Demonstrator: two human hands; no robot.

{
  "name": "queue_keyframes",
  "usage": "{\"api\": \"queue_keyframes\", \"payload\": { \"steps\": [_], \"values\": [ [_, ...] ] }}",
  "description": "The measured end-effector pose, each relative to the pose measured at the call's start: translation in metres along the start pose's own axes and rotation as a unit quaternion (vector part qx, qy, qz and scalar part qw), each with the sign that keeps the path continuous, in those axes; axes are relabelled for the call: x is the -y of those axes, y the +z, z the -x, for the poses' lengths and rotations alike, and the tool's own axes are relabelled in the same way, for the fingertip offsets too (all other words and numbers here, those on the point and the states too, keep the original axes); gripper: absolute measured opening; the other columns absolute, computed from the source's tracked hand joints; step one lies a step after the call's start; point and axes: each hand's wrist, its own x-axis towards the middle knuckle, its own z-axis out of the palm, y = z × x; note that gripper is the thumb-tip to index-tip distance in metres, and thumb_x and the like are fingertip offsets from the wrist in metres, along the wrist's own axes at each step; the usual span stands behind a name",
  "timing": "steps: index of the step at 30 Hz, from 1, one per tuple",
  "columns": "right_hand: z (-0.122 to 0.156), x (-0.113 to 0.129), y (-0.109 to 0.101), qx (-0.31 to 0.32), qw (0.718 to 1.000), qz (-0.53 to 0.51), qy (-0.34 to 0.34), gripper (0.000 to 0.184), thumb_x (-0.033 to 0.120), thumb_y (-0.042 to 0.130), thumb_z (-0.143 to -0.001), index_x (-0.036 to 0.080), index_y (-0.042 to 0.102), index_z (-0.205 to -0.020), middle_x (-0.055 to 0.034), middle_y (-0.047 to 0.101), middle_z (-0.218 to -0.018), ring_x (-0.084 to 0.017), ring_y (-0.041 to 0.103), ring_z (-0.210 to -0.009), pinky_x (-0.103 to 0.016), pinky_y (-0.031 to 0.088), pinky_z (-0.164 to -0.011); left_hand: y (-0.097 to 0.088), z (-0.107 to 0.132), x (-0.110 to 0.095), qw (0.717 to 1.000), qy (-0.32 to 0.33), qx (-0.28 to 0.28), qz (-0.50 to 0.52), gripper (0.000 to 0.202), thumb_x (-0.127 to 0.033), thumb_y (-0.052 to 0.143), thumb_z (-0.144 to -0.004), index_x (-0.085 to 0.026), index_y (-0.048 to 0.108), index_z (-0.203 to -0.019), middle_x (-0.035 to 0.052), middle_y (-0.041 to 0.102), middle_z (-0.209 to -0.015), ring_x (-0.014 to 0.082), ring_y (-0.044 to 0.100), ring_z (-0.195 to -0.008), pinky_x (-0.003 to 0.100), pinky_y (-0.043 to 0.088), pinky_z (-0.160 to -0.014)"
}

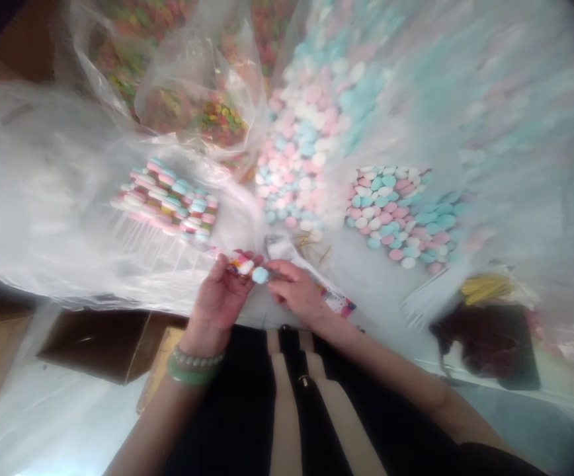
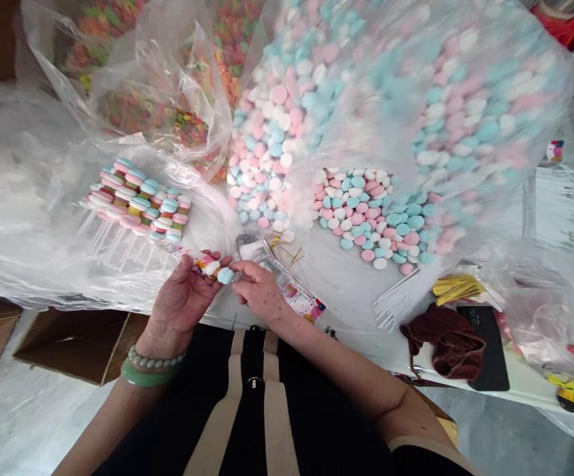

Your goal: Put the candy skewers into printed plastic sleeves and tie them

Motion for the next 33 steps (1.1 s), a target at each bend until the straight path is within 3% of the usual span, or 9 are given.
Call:
{"api": "queue_keyframes", "payload": {
  "steps": [4,8,11,15,18,26,28,31,33],
  "values": [
    [-0.001,-0.002,-0.001,-0.002,0.999,0.031,-0.012,0.033,0.018,0.053,-0.075,0.021,0.066,-0.104,0.0095,0.047,-0.051,-0.011,0.044,-0.046,-0.023,0.04,-0.051,0.0,0.002,-0.002,1.0,0.016,0.003,-0.002,0.019,-0.033,0.061,-0.093,-0.017,0.07,-0.09,0.0069,0.076,-0.094,0.0261,0.071,-0.102,0.043,0.055,-0.093],
    [0.002,-0.007,0.0,-0.043,0.975,0.193,-0.097,0.035,0.017,0.054,-0.08,0.024,0.068,-0.111,0.0045,0.063,-0.067,-0.013,0.057,-0.062,-0.025,0.046,-0.065,0.001,0.004,-0.005,1.0,0.009,0.023,-0.015,0.033,-0.046,0.059,-0.092,-0.016,0.071,-0.092,0.0103,0.076,-0.095,0.0273,0.071,-0.098,0.043,0.057,-0.088],
    [0.008,-0.009,0.0,-0.043,0.917,0.341,-0.202,0.039,0.016,0.051,-0.086,0.027,0.069,-0.119,-0.0007,0.073,-0.088,-0.017,0.064,-0.08,-0.028,0.048,-0.074,0.001,0.004,-0.006,1.0,-0.007,0.015,-0.026,0.046,-0.058,0.058,-0.089,-0.014,0.072,-0.095,0.0121,0.075,-0.095,0.0282,0.07,-0.096,0.044,0.058,-0.084],
    [0.013,-0.006,-0.001,0.007,0.818,0.491,-0.299,0.042,0.015,0.044,-0.094,0.024,0.068,-0.127,-0.0046,0.07,-0.076,-0.019,0.062,-0.07,-0.029,0.046,-0.067,0.003,0.003,-0.004,0.999,0.0,-0.003,-0.036,0.049,-0.061,0.056,-0.088,-0.015,0.071,-0.094,0.0099,0.073,-0.091,0.0262,0.07,-0.09,0.042,0.058,-0.082],
    [0.015,-0.003,-0.002,0.013,0.786,0.527,-0.323,0.042,0.016,0.04,-0.098,0.022,0.065,-0.131,-0.0064,0.07,-0.076,-0.018,0.061,-0.067,-0.03,0.046,-0.066,0.006,0.003,0.001,0.999,0.0,0.009,-0.035,0.046,-0.06,0.057,-0.089,-0.016,0.07,-0.094,0.0086,0.072,-0.091,0.0258,0.07,-0.089,0.042,0.057,-0.082],
    [0.018,0.002,0.0,0.021,0.783,0.526,-0.332,0.043,0.014,0.039,-0.097,0.018,0.064,-0.132,-0.0073,0.07,-0.076,-0.02,0.062,-0.067,-0.032,0.046,-0.064,0.007,0.005,0.015,0.998,-0.025,0.034,-0.046,0.047,-0.06,0.058,-0.088,-0.015,0.07,-0.091,0.0087,0.073,-0.087,0.0257,0.071,-0.09,0.042,0.054,-0.089],
    [0.018,0.001,0.0,-0.002,0.814,0.492,-0.308,0.042,0.016,0.04,-0.097,0.02,0.064,-0.13,-0.0071,0.073,-0.083,-0.02,0.064,-0.074,-0.031,0.046,-0.067,0.007,0.005,0.016,0.998,-0.032,0.036,-0.043,0.047,-0.059,0.056,-0.09,-0.015,0.07,-0.092,0.0085,0.073,-0.086,0.0241,0.071,-0.086,0.041,0.055,-0.087],
    [0.017,-0.003,-0.002,-0.056,0.887,0.402,-0.219,0.037,0.022,0.051,-0.092,0.023,0.063,-0.128,-0.0035,0.074,-0.092,-0.019,0.065,-0.081,-0.029,0.046,-0.072,0.007,0.004,0.012,0.999,-0.024,0.035,-0.024,0.043,-0.055,0.056,-0.091,-0.015,0.07,-0.091,0.0063,0.072,-0.083,0.0204,0.07,-0.081,0.037,0.055,-0.084],
    [0.016,-0.004,-0.006,-0.058,0.921,0.356,-0.147,0.026,0.023,0.058,-0.087,0.024,0.07,-0.11,0.0008,0.072,-0.083,-0.017,0.063,-0.077,-0.026,0.045,-0.07,0.005,0.002,0.007,0.999,-0.005,0.041,-0.019,0.039,-0.054,0.061,-0.089,-0.016,0.069,-0.091,0.0046,0.072,-0.083,0.0214,0.07,-0.085,0.037,0.055,-0.083]
  ]
}}
